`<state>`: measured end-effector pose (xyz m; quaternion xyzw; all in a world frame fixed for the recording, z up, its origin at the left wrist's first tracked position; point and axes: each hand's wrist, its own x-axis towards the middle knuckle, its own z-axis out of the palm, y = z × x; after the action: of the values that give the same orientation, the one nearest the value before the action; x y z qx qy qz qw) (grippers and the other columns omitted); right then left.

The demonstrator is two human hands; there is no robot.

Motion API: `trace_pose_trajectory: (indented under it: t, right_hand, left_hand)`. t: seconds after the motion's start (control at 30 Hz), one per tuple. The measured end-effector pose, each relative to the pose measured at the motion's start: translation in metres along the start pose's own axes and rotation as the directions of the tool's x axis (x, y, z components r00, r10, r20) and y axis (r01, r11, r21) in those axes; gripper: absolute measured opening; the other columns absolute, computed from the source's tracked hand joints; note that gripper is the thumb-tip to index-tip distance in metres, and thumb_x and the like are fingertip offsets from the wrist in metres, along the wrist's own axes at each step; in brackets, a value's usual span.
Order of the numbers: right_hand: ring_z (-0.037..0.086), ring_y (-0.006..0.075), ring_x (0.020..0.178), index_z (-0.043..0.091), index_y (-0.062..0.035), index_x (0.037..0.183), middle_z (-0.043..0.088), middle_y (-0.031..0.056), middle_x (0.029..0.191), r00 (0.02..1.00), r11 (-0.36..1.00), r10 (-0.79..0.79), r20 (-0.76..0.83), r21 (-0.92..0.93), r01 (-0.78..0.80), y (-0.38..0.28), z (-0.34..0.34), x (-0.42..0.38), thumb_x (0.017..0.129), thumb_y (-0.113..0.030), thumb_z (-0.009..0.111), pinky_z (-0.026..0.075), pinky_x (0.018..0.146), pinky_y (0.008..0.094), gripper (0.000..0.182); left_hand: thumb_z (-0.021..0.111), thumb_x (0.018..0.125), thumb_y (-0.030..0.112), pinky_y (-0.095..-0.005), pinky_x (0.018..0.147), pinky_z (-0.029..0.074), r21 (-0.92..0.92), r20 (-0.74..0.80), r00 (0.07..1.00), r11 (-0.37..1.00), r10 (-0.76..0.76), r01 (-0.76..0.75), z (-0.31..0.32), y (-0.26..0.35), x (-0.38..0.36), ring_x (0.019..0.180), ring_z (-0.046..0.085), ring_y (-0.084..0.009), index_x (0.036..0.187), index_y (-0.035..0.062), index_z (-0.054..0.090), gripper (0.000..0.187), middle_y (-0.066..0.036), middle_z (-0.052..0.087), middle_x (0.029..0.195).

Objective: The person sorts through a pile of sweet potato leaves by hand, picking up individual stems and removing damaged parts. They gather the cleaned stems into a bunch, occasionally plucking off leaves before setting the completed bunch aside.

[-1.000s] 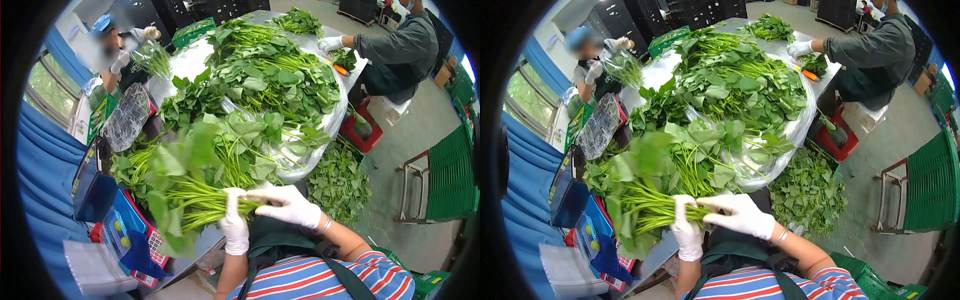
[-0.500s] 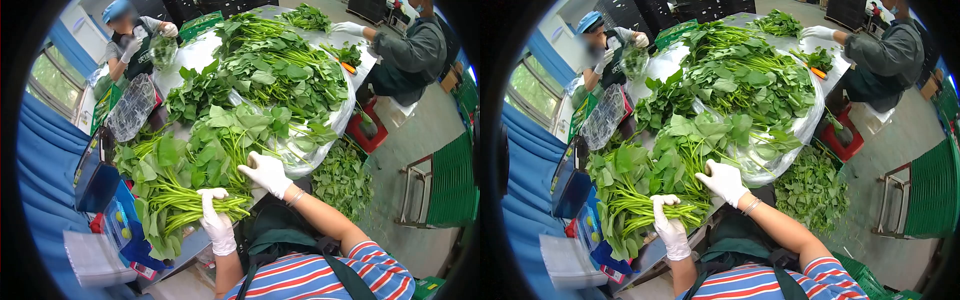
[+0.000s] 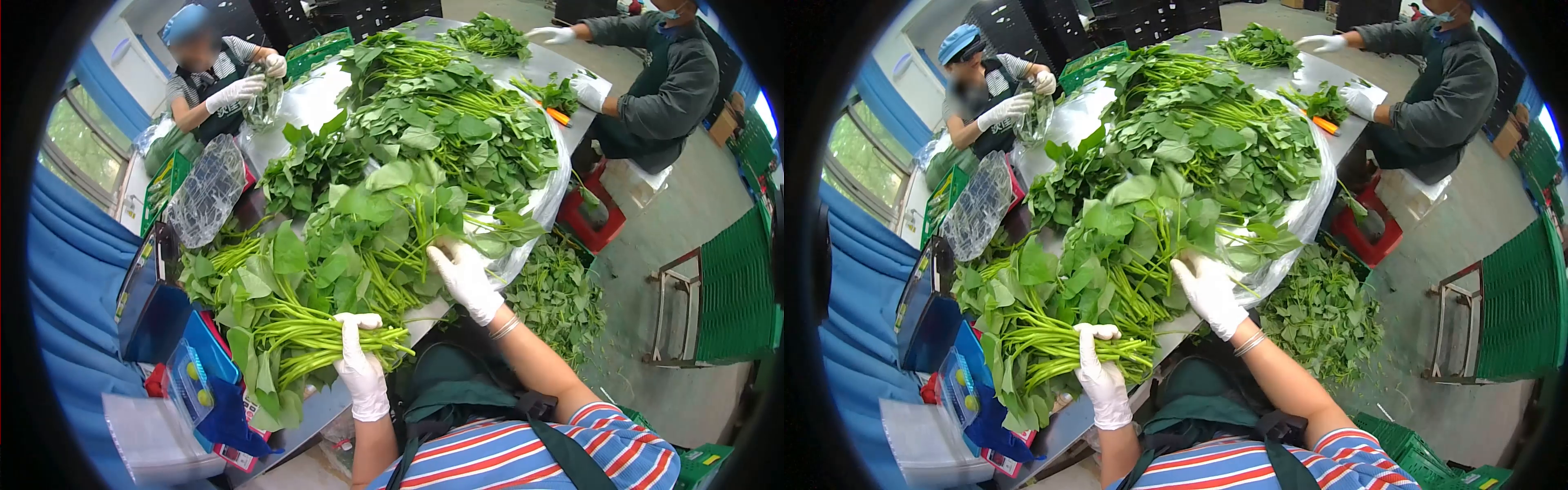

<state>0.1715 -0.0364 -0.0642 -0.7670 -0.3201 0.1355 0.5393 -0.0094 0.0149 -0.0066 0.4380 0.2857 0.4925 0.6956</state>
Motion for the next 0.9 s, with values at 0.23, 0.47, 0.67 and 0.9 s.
trace_pose_trajectory:
  t: [0.23, 0.47, 0.67, 0.9]
  right_hand:
    - [0.054, 0.0328, 0.098, 0.034, -0.002, 0.118, 0.05, 0.0253, 0.11, 0.972, 0.977, -0.085, 0.219, 0.212, 0.038, -0.006, 0.03, -0.009, 0.076, -0.017, 0.059, 0.043, 0.085, 0.0366, 0.051]
    - [0.06, 0.026, 0.067, 0.056, -0.0077, 0.09, 0.058, 0.0095, 0.078, 0.883, 0.877, -0.434, -0.178, -0.308, 0.368, -0.021, -0.015, 0.014, 0.076, -0.011, 0.057, 0.047, 0.056, 0.0343, 0.015]
    - [0.062, 0.0264, 0.076, 0.061, -0.007, 0.093, 0.063, 0.0104, 0.087, 0.853, 0.921, -0.376, -0.362, -0.243, 0.304, 0.017, -0.046, 0.025, 0.076, -0.007, 0.058, 0.05, 0.068, 0.0307, 0.017]
    - [0.06, 0.0107, 0.08, 0.06, 0.0007, 0.105, 0.063, 0.0056, 0.093, 0.78, 0.764, 0.182, -0.598, 0.586, 0.271, 0.026, -0.087, 0.033, 0.083, -0.003, 0.057, 0.049, 0.071, 0.0223, 0.023]
  left_hand:
    - [0.048, 0.09, 0.011, -0.0293, 0.073, 0.043, 0.066, -0.001, 1.0, 0.997, -0.026, 0.026, -0.002, -0.007, -0.001, 0.073, 0.053, -0.0149, 0.086, 0.0028, 0.05, 0.01, -0.006, 0.056, 0.078]
    - [0.05, 0.088, 0.008, -0.0297, 0.072, 0.044, 0.015, -0.014, 1.0, 1.0, -0.008, 0.008, -0.001, -0.005, -0.001, 0.072, 0.054, -0.0159, 0.089, 0.0025, 0.051, 0.005, -0.007, 0.056, 0.076]
    - [0.05, 0.088, 0.007, -0.0292, 0.071, 0.044, -0.015, -0.031, 0.999, 0.999, -0.041, 0.041, 0.008, -0.004, -0.005, 0.071, 0.053, -0.0155, 0.089, 0.0024, 0.051, 0.005, -0.007, 0.056, 0.076]
    - [0.049, 0.088, 0.007, -0.0274, 0.069, 0.042, 0.035, -0.027, 1.0, 0.999, -0.015, 0.016, 0.013, -0.007, -0.005, 0.072, 0.052, -0.0143, 0.09, 0.002, 0.051, 0.006, -0.006, 0.056, 0.081]
